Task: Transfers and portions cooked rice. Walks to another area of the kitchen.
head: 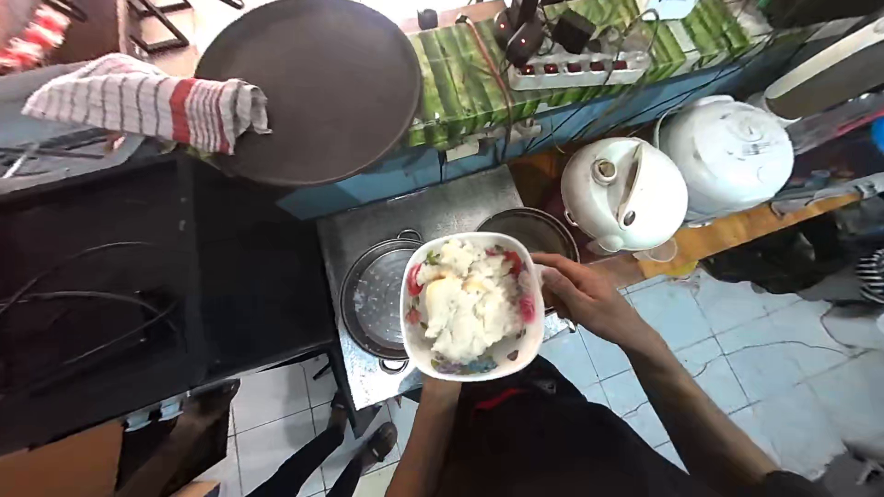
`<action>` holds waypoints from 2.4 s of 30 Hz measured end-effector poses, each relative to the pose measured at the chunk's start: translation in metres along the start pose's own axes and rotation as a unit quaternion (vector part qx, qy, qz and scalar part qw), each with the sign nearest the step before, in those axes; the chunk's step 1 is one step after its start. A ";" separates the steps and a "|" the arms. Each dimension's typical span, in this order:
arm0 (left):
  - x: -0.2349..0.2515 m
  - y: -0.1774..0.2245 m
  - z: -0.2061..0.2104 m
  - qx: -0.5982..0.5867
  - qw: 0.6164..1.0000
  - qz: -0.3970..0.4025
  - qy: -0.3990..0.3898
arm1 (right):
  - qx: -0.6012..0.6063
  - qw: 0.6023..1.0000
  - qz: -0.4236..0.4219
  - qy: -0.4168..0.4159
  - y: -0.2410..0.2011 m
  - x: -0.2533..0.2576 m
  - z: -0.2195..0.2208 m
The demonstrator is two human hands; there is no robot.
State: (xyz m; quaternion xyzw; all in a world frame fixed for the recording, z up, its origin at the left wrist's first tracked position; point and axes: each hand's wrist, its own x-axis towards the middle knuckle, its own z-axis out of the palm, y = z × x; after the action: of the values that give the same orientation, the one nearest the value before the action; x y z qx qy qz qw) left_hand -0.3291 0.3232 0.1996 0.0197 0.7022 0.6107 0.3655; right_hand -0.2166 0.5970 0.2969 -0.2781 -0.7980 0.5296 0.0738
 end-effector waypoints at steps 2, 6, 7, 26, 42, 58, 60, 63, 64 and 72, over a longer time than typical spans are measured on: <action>-0.020 0.060 0.034 -0.085 0.977 -0.147 0.125 | -0.219 0.972 0.045 0.073 0.045 -0.013 -0.015; -0.033 0.122 0.066 0.102 0.947 -0.242 0.186 | -0.278 0.934 0.219 -0.041 0.115 -0.040 -0.016; -0.032 0.102 0.060 0.126 0.947 -0.224 0.192 | -0.268 0.938 0.211 -0.057 0.123 -0.043 -0.011; 0.033 0.084 0.072 -0.391 0.910 0.042 -0.133 | 0.044 0.980 -0.014 0.195 0.120 -0.046 -0.040; 0.030 0.052 0.139 -0.124 0.982 0.137 -0.044 | 0.216 0.839 -0.179 0.465 0.044 0.015 0.001; 0.145 0.050 0.155 0.044 0.947 0.303 0.099 | 0.060 0.949 0.001 0.311 0.074 0.092 -0.007; 0.142 0.043 0.159 -0.025 0.937 0.337 0.093 | 0.051 0.962 -0.013 0.269 0.077 0.078 -0.008; 0.138 0.031 0.158 -0.080 0.917 0.387 0.051 | -0.009 0.982 -0.070 0.175 0.085 0.057 -0.042; 0.136 0.028 0.156 -0.073 0.907 0.411 0.044 | -0.046 0.985 -0.087 0.142 0.083 0.053 -0.064; 0.121 0.057 0.136 0.037 0.827 0.560 -0.044 | -0.360 0.893 -0.215 -0.162 0.053 0.038 -0.205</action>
State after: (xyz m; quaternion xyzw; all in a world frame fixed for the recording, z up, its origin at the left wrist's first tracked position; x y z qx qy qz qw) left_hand -0.3688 0.5093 0.1917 0.4496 0.5763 0.6824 -0.0096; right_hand -0.1442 0.7962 0.3307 -0.0177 -0.9753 0.2146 -0.0499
